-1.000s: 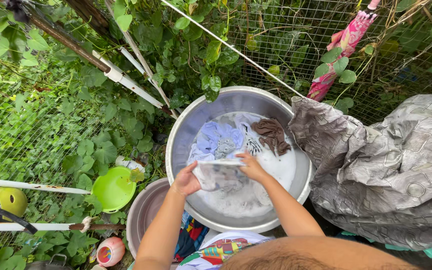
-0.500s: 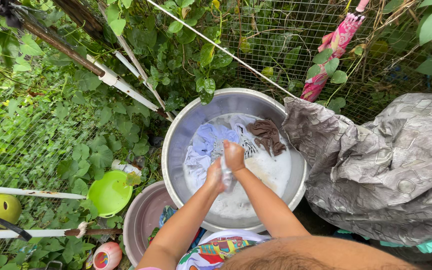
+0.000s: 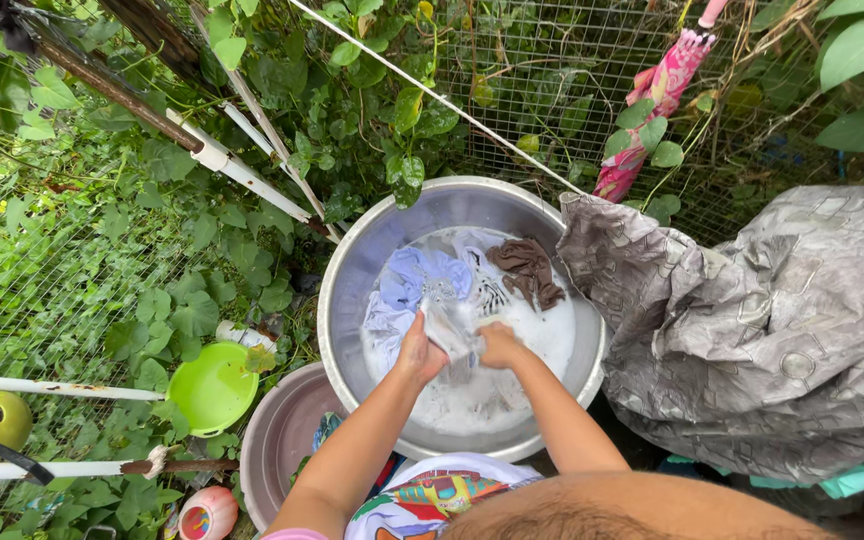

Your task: The person hand washes clothes by lathering, scrubbing, and wringing garments in a basin filled with soapy water.

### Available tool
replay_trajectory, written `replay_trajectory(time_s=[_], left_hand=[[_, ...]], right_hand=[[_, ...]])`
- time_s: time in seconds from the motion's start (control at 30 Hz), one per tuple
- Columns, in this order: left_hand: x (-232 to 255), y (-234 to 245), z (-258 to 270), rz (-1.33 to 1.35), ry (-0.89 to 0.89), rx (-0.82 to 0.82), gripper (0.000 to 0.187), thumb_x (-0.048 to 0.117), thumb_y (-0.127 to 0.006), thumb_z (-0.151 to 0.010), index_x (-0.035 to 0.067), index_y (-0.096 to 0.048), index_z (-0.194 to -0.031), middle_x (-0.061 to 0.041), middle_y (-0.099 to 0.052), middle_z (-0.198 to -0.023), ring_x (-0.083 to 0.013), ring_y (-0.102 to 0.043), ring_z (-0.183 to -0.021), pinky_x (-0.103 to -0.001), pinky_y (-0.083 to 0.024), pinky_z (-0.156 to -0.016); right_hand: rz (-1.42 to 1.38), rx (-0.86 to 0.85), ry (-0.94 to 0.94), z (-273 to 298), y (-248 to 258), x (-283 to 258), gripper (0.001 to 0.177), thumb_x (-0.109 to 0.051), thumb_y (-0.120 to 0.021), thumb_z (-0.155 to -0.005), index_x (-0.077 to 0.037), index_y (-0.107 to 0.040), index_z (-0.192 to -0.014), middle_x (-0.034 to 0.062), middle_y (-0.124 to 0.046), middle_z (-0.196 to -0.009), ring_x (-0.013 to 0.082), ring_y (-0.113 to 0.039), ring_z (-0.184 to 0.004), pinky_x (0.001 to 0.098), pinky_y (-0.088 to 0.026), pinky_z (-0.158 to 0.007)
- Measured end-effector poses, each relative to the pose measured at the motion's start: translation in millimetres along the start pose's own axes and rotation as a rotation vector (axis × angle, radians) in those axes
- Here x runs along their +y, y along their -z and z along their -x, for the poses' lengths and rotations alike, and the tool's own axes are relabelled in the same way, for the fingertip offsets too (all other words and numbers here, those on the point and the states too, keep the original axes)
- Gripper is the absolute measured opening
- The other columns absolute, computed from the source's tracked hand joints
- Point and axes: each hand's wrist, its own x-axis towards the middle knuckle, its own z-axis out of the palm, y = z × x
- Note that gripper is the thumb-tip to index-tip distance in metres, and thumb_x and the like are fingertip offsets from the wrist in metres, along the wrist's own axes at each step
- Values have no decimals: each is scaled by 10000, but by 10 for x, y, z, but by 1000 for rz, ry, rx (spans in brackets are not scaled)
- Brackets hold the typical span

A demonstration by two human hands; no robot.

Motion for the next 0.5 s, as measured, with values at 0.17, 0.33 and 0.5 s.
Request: replay_trajectory(time_s=[0.17,0.33,0.5], left_hand=[[192,-313,290,-38,-33,-61,658,545,-324,-1019,116,-353,-1517,-108,-401,-1541,-343,-383,-1435,-618,-311,-1148],[719,18,333,165,-239,-166,711,556,-260,-1054,19,-448,-1479,-177,-512,-1503,-371,-478,-1390,-538,-361,-1170],[645,282,-209,59,-274,-43,711,570,-236,-1025,33,-492,-1413,-172,-556,-1420,-377,-515,-1316,-541,-370,-1138]], right_hand=[[-558,-140,180,122,-233,-344,886,-305,-914,-539,-141,-558,-1334,145,-636,-1284,320,-616,-1188,418,-515,-987],[-829,172,121,-63,10,-253,554,-295,-759,-780,-92,-675,-1289,74,-688,-1281,215,-636,-1196,355,-485,-1059],[-1405,172,418,91,549,-770,576,-181,-834,-722,-63,-644,-1253,84,-707,-1126,215,-655,-1046,380,-515,-954]])
